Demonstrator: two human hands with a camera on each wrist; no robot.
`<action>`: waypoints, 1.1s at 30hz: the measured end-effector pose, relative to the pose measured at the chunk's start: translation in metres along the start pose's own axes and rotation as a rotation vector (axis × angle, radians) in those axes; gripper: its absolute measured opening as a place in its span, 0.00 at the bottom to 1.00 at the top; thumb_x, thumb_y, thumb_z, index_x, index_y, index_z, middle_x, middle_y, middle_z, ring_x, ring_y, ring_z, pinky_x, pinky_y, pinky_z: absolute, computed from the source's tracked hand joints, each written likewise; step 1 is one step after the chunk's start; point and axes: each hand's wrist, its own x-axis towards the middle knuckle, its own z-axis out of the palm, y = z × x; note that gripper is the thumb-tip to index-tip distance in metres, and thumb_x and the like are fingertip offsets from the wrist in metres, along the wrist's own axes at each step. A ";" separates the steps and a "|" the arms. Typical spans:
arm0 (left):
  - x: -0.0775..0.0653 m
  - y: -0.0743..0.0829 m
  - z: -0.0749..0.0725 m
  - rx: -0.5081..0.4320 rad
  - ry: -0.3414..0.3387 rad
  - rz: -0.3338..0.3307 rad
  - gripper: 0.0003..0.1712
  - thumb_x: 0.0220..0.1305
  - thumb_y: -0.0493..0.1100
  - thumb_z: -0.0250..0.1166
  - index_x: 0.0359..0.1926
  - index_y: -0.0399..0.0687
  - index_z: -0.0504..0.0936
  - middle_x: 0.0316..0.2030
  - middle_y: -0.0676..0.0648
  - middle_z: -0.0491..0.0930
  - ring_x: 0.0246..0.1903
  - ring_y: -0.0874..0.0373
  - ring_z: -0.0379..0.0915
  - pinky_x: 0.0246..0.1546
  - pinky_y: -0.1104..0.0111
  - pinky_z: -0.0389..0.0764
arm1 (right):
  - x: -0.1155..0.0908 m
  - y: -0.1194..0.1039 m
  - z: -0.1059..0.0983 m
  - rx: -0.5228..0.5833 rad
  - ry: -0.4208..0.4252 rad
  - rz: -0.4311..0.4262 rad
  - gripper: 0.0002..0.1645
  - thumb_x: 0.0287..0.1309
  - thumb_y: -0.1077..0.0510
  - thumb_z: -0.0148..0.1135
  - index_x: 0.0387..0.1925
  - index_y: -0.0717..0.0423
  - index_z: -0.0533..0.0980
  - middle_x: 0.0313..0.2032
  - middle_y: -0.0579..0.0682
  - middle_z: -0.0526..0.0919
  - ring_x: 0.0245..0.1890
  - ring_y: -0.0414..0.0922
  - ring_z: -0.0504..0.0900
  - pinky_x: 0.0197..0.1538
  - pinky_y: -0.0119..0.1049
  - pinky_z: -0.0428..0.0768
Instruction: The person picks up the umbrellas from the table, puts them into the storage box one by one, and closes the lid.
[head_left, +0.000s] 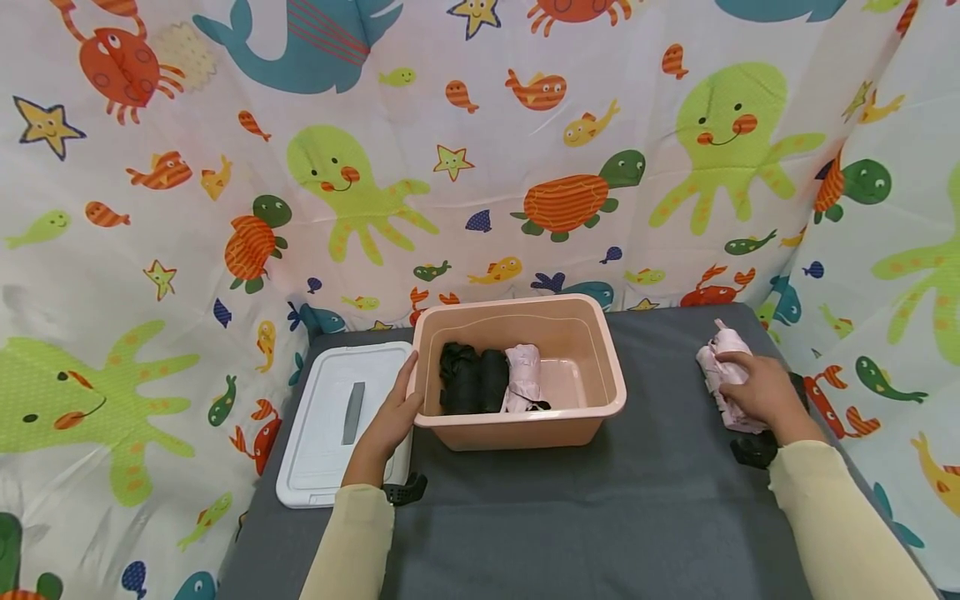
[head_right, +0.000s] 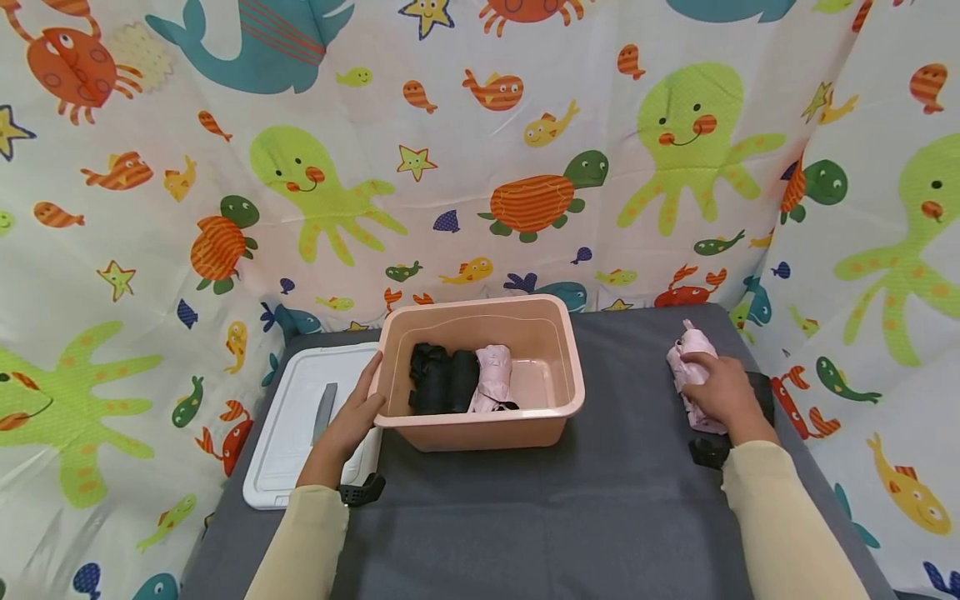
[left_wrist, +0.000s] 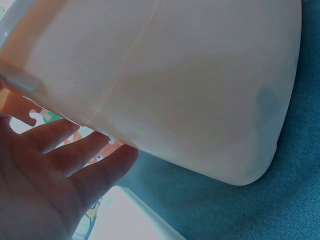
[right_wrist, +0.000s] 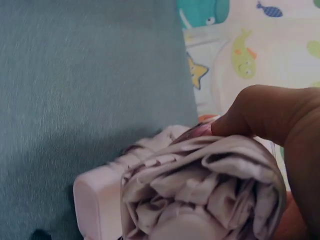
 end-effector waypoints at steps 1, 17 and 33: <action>0.000 0.001 0.000 0.001 0.000 -0.002 0.39 0.71 0.45 0.46 0.73 0.84 0.40 0.77 0.52 0.41 0.74 0.42 0.45 0.64 0.35 0.56 | -0.001 -0.002 0.000 0.006 0.001 -0.002 0.41 0.57 0.49 0.61 0.69 0.58 0.62 0.63 0.79 0.54 0.60 0.75 0.52 0.56 0.75 0.60; 0.001 -0.003 0.002 0.000 0.029 -0.011 0.38 0.72 0.47 0.47 0.71 0.89 0.42 0.77 0.55 0.43 0.74 0.43 0.46 0.63 0.34 0.56 | -0.006 -0.037 -0.005 0.247 -0.071 0.012 0.44 0.61 0.42 0.59 0.74 0.48 0.55 0.70 0.74 0.49 0.48 0.66 0.68 0.30 0.44 0.79; -0.017 0.029 -0.003 -0.003 -0.046 -0.014 0.39 0.73 0.42 0.45 0.77 0.68 0.38 0.78 0.46 0.38 0.75 0.39 0.41 0.65 0.35 0.53 | -0.014 -0.070 -0.010 0.363 -0.012 -0.107 0.39 0.63 0.49 0.60 0.72 0.50 0.58 0.71 0.70 0.52 0.57 0.65 0.63 0.38 0.37 0.76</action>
